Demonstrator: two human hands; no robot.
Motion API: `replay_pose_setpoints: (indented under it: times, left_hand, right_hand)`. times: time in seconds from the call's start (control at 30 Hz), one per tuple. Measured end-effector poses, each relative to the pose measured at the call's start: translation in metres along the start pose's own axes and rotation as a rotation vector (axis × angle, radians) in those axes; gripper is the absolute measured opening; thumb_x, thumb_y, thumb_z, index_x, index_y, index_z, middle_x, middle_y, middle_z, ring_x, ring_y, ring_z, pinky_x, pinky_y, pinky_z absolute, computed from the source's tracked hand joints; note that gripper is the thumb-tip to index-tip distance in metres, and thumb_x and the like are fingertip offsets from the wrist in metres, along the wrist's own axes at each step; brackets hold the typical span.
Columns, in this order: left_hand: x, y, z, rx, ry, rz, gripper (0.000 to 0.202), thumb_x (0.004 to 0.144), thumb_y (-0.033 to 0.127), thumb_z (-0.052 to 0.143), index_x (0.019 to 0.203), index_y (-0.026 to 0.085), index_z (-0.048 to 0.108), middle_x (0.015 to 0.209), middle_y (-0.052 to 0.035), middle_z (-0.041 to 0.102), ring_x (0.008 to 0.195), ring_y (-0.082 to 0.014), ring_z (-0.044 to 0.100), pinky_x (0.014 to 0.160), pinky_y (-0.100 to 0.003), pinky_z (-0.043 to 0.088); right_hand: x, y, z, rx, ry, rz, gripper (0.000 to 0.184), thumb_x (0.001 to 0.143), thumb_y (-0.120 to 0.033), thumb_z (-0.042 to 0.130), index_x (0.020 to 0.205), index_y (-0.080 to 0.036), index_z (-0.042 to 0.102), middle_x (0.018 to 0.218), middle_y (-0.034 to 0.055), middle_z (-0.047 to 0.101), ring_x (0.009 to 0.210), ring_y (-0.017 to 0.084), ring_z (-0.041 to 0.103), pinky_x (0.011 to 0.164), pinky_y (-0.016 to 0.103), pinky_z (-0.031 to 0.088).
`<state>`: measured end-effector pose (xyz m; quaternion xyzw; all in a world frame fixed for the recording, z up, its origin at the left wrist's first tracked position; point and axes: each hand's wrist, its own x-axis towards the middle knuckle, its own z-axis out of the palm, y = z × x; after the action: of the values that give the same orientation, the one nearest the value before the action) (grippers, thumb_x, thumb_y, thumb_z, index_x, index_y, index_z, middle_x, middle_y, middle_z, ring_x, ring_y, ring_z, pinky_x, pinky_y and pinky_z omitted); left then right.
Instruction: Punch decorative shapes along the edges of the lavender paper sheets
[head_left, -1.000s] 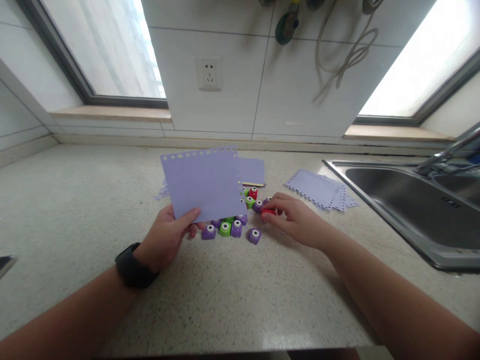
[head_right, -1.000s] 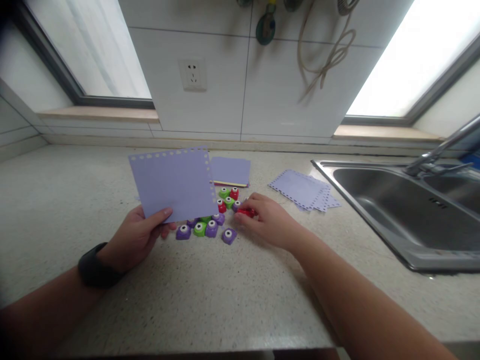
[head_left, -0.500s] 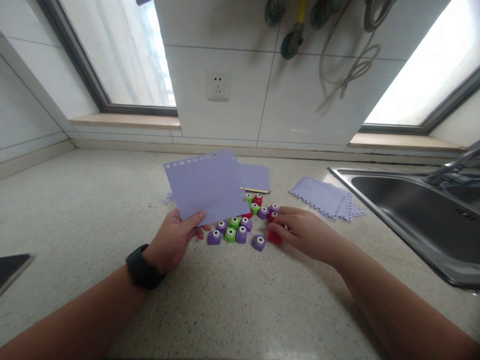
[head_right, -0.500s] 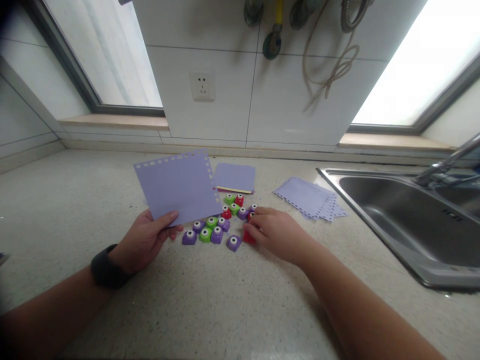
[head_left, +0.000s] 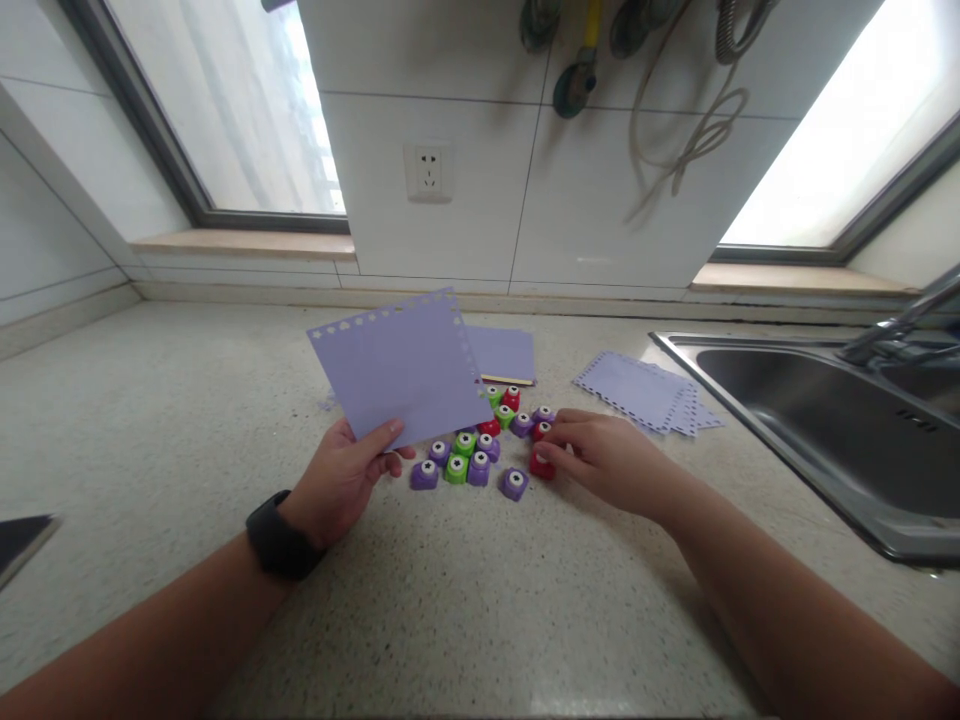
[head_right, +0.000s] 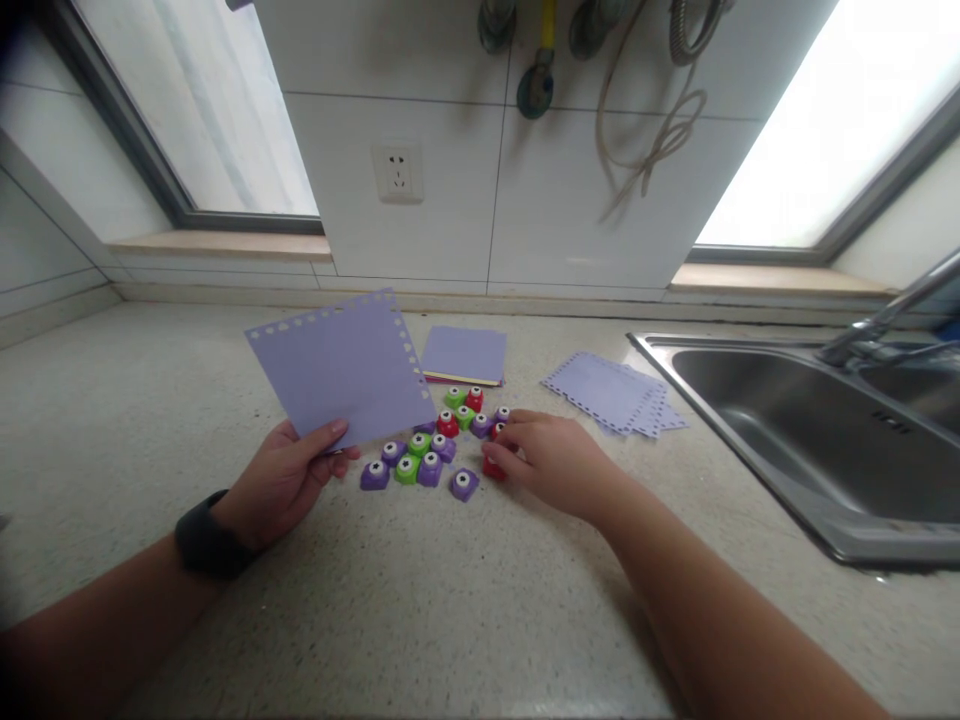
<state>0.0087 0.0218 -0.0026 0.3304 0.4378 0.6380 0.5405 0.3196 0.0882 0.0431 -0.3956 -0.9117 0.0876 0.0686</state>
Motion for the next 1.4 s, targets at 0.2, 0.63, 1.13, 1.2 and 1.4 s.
replay_pose_setpoints:
  times: [0.2, 0.63, 1.13, 1.2, 1.4]
  left_hand:
    - [-0.001, 0.002, 0.002, -0.032, 0.006, -0.003, 0.03, 0.078, 0.02, 0.088, 0.102, 0.016, 0.071, 0.085, 0.0008, 0.074, 0.058, -0.0116, 0.07, 0.046, -0.02, 0.053]
    - [0.001, 0.002, 0.003, -0.082, 0.027, -0.02, 0.03, 0.079, 0.015, 0.086, 0.104, 0.017, 0.07, 0.086, 0.0019, 0.074, 0.056, -0.0099, 0.068, 0.045, -0.018, 0.052]
    - [-0.002, 0.006, 0.008, -0.071, 0.045, -0.034, 0.031, 0.074, 0.013, 0.087, 0.101, 0.016, 0.071, 0.085, -0.0002, 0.075, 0.054, -0.0103, 0.068, 0.045, -0.019, 0.053]
    - [-0.002, 0.006, 0.008, -0.066, 0.047, -0.034, 0.032, 0.074, 0.013, 0.087, 0.102, 0.016, 0.071, 0.085, -0.0001, 0.075, 0.054, -0.0102, 0.068, 0.045, -0.019, 0.053]
    - [-0.003, 0.005, 0.008, -0.039, 0.04, -0.03, 0.034, 0.074, 0.018, 0.089, 0.103, 0.017, 0.07, 0.087, -0.0002, 0.075, 0.055, -0.0115, 0.068, 0.046, -0.02, 0.054]
  right_hand:
    - [0.004, 0.015, 0.007, 0.163, 0.254, 0.16, 0.025, 0.103, -0.033, 0.052, 0.108, -0.025, 0.074, 0.092, 0.006, 0.077, 0.076, 0.021, 0.067, 0.072, 0.037, 0.05]
    - [0.014, 0.027, 0.017, 0.246, 0.121, 0.068, 0.033, 0.101, -0.015, 0.046, 0.123, -0.024, 0.069, 0.126, 0.0095, 0.074, 0.12, 0.026, 0.066, 0.11, 0.048, 0.049]
    - [0.018, 0.015, 0.02, 0.36, 0.135, -0.054, 0.026, 0.107, -0.026, 0.049, 0.126, -0.028, 0.066, 0.132, 0.009, 0.069, 0.125, 0.025, 0.063, 0.111, 0.046, 0.048]
    - [0.02, 0.012, 0.021, 0.356, 0.116, -0.027, 0.022, 0.107, -0.028, 0.049, 0.112, -0.025, 0.07, 0.118, 0.0089, 0.074, 0.113, 0.024, 0.066, 0.104, 0.044, 0.051]
    - [0.027, 0.006, 0.025, 0.35, 0.197, 0.064, 0.026, 0.106, -0.026, 0.052, 0.129, -0.025, 0.064, 0.124, 0.0103, 0.071, 0.11, 0.024, 0.066, 0.097, 0.041, 0.052]
